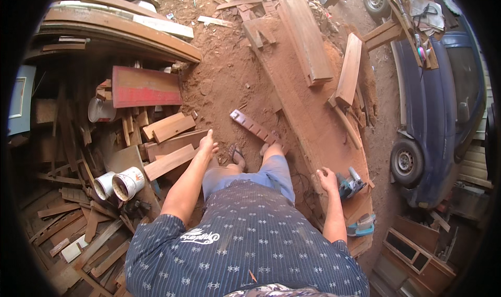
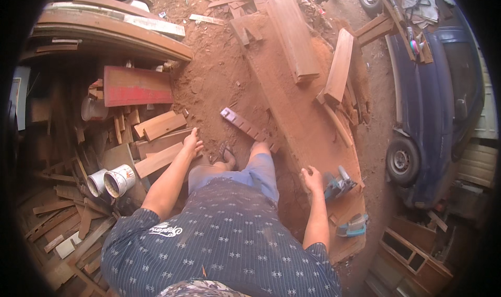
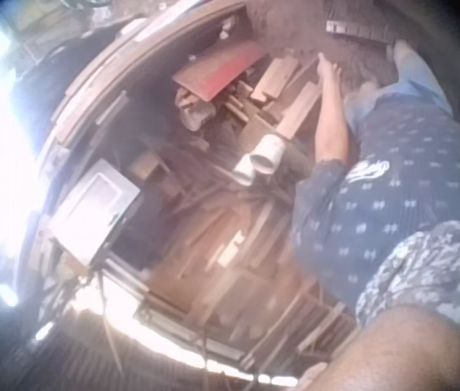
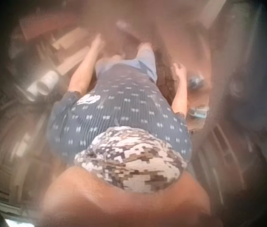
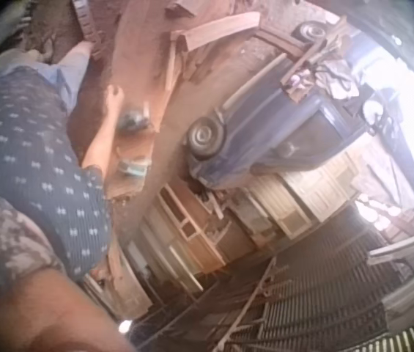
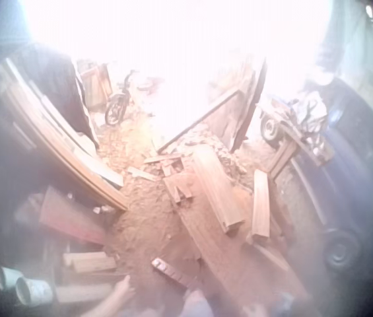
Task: The person uses a circular saw to cut a long wooden plank into smaller pieces. They then use a hand plane to smooth the edges of the cut wood. The person stacks the finished pieces on the ground.
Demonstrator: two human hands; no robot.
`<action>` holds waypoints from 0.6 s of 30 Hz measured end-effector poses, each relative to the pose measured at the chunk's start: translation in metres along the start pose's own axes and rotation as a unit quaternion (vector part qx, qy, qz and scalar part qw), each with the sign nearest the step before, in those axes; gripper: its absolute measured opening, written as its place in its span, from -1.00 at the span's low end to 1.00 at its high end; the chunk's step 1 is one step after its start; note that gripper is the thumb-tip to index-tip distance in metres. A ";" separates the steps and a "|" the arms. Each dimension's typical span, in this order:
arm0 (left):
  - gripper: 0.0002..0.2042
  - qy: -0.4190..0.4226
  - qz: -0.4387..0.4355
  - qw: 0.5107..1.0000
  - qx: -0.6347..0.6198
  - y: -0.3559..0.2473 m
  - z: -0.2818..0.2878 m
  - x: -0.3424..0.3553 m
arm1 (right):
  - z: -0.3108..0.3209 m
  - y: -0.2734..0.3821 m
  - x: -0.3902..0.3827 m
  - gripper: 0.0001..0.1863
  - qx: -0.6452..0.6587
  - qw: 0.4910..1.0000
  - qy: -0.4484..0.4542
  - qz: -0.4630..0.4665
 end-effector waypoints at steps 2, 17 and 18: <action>-0.24 0.025 -0.001 0.999 0.024 0.002 -0.014 0.010 | 0.005 0.014 -0.025 -0.40 0.009 1.000 -0.012 0.006; -0.20 -0.086 0.002 0.985 0.148 0.041 -0.078 0.109 | 0.005 -0.087 -0.182 -0.44 -0.068 0.990 -0.037 -0.116; -0.21 -0.084 0.025 0.989 0.123 0.047 -0.079 0.109 | -0.001 -0.092 -0.189 -0.43 -0.046 0.989 -0.029 -0.140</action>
Point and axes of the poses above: each hand's wrist, its own x-axis towards the middle knuckle, its own z-axis out of the back of the hand, y = z × x, the point moved 10 cm from there along x, towards the middle knuckle, and after that the axes turned 1 degree about -y, right-handed, at the moved point
